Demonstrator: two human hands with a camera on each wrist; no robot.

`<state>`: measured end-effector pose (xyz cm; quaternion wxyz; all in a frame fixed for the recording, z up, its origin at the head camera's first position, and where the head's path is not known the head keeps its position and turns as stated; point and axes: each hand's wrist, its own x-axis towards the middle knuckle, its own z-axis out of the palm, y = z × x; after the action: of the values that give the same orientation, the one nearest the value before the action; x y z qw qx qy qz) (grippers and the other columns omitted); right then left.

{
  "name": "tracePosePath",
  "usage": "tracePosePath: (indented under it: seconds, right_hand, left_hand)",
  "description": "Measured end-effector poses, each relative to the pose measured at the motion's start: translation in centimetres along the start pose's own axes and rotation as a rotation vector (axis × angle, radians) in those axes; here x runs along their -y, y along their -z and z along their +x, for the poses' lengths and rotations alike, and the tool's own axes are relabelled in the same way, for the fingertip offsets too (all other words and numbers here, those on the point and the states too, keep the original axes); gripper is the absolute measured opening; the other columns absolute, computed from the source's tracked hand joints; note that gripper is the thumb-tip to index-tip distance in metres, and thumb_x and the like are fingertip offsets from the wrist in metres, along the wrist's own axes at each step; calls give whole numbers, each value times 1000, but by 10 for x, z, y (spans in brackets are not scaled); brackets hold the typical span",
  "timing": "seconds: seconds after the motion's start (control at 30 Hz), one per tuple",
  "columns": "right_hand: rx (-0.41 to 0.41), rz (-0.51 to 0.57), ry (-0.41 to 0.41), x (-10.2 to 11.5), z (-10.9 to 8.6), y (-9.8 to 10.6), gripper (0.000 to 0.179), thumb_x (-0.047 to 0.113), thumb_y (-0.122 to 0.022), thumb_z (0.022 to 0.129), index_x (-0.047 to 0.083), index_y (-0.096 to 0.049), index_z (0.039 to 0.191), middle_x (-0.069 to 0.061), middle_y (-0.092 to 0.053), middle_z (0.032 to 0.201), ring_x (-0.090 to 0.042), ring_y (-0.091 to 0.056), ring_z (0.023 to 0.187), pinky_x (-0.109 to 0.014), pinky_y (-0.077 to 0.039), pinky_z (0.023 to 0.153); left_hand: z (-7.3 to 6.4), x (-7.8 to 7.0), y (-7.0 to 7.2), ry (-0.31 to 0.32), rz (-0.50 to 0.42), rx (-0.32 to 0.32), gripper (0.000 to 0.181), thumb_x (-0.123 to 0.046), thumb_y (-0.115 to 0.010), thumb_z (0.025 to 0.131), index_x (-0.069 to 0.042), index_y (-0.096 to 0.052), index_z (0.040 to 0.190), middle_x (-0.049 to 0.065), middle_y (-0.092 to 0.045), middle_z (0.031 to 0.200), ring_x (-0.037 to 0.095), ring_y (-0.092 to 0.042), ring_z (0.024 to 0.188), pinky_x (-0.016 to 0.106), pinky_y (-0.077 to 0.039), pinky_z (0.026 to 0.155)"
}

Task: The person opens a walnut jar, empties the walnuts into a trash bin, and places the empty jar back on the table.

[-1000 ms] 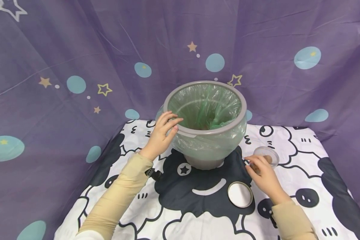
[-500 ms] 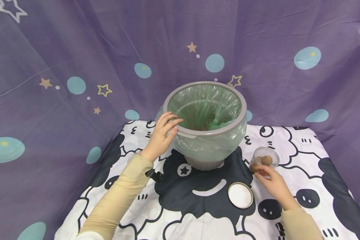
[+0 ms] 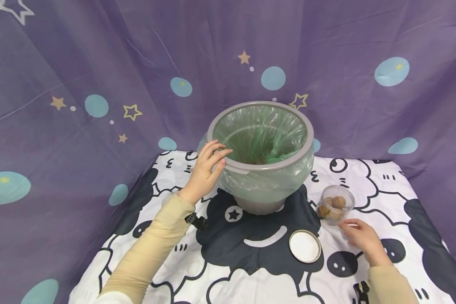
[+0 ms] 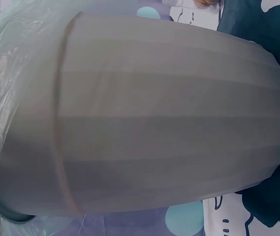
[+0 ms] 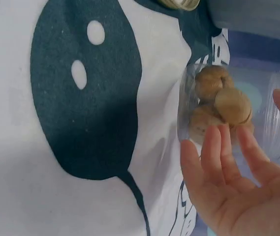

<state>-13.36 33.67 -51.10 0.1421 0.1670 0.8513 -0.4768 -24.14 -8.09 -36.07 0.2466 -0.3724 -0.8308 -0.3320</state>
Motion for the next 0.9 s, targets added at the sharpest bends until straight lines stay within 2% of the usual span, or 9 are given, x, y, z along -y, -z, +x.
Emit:
tracePosePath:
  seconds: [0.1,0.17,0.2,0.3,0.37,0.43,0.5,0.67,0.9]
  right_hand:
    - [-49,49,-18,-11,8,3,80,47,-57,90,-14,-31,135,-37,-49,120,-2,-58,76,-28,-55,67]
    - [-75,89,-1,-19,15,2,90,48,-60,88,-15,-21,140,-40,-40,128,1,-55,76,-22,-54,64]
    - [-93,99,2,-22,19,2,94,49,-61,87,-14,-17,142,-39,-36,131,-1,-56,77,-20,-53,61]
    - [-127,127,25,-24,27,0,103,46,-65,86,-8,-3,147,-40,-22,141,-24,-60,98,-27,-55,74]
    - [-131,114,42,-17,26,-1,106,43,-65,86,-6,6,147,-41,-14,144,-47,-46,117,-43,-50,90]
    - [-120,124,65,-8,22,-2,108,39,-66,87,-2,14,147,-42,-5,145,-58,-21,130,-60,-35,102]
    - [-109,139,96,0,19,-3,108,33,-66,88,-1,19,146,-43,0,145,-61,-13,131,-67,-23,104]
    - [-72,173,186,-2,26,-5,104,24,-67,87,-4,14,146,-41,3,145,-60,-9,130,-67,-19,104]
    - [-32,228,174,-2,34,-9,103,22,-66,88,-4,15,146,-37,6,148,-59,-6,134,-66,-16,108]
  left_hand:
    - [0,0,-1,-1,2,-2,59,-47,-23,101,-7,-61,123,15,-52,125,39,-33,134,44,-14,118]
    - [0,0,-1,-2,5,-6,60,-47,-23,102,-7,-62,122,16,-52,124,39,-34,133,45,-13,118]
    - [0,0,-1,-2,5,-8,60,-47,-23,102,-7,-62,122,16,-52,124,38,-34,134,45,-13,118]
    - [0,0,-2,-5,4,-15,59,-47,-23,102,-7,-62,122,16,-52,124,38,-34,133,46,-12,118]
    - [0,1,-3,-8,0,-19,59,-47,-23,102,-7,-62,121,17,-52,123,39,-34,133,46,-12,118]
    - [0,1,-4,-14,-2,-26,59,-47,-23,102,-6,-62,121,17,-52,122,40,-35,132,47,-13,118]
    - [0,2,-4,-17,-4,-30,59,-46,-24,102,-6,-62,120,17,-52,122,40,-35,132,48,-14,118]
    - [0,2,-6,-21,-3,-43,58,-46,-24,102,-6,-63,120,15,-52,121,40,-36,132,48,-15,117]
    - [1,1,-5,-44,7,-62,58,-44,-25,102,-5,-63,118,14,-53,116,41,-38,130,49,-15,117]
